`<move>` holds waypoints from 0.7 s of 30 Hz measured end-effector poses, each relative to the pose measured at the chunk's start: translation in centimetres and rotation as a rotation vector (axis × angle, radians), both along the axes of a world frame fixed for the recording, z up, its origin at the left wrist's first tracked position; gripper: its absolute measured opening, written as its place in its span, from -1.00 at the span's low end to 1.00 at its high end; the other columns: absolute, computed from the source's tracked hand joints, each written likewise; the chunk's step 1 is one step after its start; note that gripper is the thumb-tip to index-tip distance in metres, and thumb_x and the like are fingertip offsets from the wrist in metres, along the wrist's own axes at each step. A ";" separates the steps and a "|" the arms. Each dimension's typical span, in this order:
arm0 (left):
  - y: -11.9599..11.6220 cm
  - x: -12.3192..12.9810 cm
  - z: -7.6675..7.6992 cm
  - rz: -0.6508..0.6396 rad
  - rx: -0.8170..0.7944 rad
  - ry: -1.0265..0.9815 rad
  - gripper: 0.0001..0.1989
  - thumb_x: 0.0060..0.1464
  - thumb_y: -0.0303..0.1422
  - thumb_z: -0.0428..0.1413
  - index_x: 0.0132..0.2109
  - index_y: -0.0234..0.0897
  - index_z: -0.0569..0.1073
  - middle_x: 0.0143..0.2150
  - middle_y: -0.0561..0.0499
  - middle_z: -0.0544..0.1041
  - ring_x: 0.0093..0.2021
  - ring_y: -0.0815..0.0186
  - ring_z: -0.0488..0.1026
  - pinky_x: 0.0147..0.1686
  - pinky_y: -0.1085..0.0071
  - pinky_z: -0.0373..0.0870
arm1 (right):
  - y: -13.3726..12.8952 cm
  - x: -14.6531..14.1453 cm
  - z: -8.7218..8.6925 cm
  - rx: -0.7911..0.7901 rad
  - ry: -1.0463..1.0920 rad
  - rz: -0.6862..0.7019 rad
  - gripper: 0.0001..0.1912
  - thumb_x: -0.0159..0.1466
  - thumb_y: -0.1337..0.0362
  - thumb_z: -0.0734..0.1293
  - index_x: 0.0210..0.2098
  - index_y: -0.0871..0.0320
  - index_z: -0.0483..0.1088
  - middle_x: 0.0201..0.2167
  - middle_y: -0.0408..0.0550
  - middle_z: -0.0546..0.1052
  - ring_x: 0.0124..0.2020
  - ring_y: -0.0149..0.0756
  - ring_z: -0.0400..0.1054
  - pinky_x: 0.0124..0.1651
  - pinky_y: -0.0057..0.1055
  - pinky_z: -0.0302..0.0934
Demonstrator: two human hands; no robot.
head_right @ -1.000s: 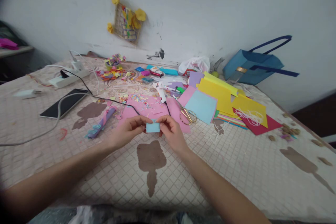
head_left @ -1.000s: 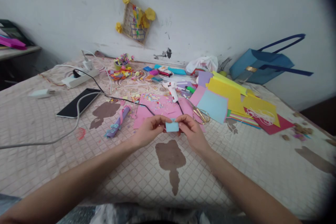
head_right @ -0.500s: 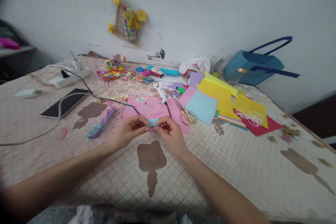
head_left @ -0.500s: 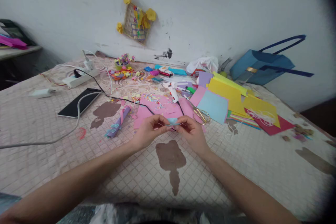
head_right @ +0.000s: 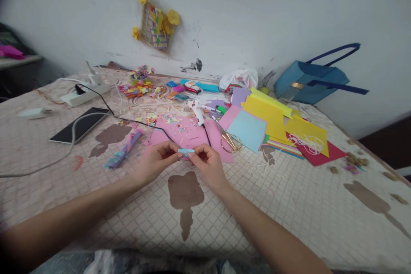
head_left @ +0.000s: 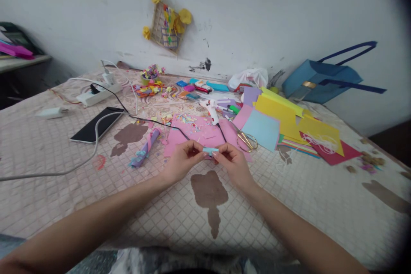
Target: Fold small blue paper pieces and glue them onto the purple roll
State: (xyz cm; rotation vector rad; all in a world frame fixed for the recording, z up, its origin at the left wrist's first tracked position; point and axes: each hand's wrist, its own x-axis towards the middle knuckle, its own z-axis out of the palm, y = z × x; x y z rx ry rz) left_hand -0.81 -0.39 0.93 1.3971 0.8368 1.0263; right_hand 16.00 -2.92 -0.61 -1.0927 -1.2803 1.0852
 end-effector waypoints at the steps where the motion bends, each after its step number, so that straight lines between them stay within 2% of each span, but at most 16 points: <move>1: 0.0 0.0 0.0 0.003 -0.006 -0.005 -0.84 -0.07 -0.34 0.21 -0.39 -0.37 0.42 -0.44 0.03 0.47 -0.41 0.40 0.39 -0.37 0.47 0.30 | 0.0 0.0 -0.1 -0.004 0.007 0.003 -0.84 0.13 0.23 0.37 -0.48 0.15 0.32 -0.56 -0.22 0.37 -0.51 -0.44 0.26 -0.41 -0.48 0.15; 8: 0.1 0.1 -0.1 0.020 -0.107 -0.071 -0.79 -0.14 -0.36 0.26 -0.42 -0.37 0.38 -0.48 0.06 0.46 -0.46 0.43 0.39 -0.41 0.49 0.30 | -0.2 -0.4 -0.1 -0.044 0.042 -0.010 -0.83 0.12 0.25 0.38 -0.47 0.15 0.30 -0.57 -0.22 0.37 -0.52 -0.44 0.27 -0.42 -0.48 0.16; 15: 0.3 0.1 -0.3 0.021 -0.136 -0.131 -0.65 -0.18 -0.42 0.27 -0.21 -0.33 0.33 -0.47 0.09 0.48 -0.45 0.41 0.43 -0.39 0.47 0.31 | -0.2 -0.7 0.0 -0.014 0.109 -0.001 -0.80 0.11 0.33 0.37 -0.30 0.09 0.27 -0.48 -0.25 0.36 -0.50 -0.46 0.27 -0.43 -0.50 0.16; 21: 0.3 0.1 -0.3 0.014 -0.122 -0.125 -0.65 -0.15 -0.44 0.24 -0.18 -0.33 0.31 -0.46 0.08 0.48 -0.43 0.41 0.43 -0.36 0.47 0.31 | -0.3 -0.6 0.3 -0.019 0.080 0.056 -0.80 0.12 0.32 0.37 -0.26 0.10 0.31 -0.43 -0.21 0.38 -0.45 -0.45 0.25 -0.39 -0.48 0.17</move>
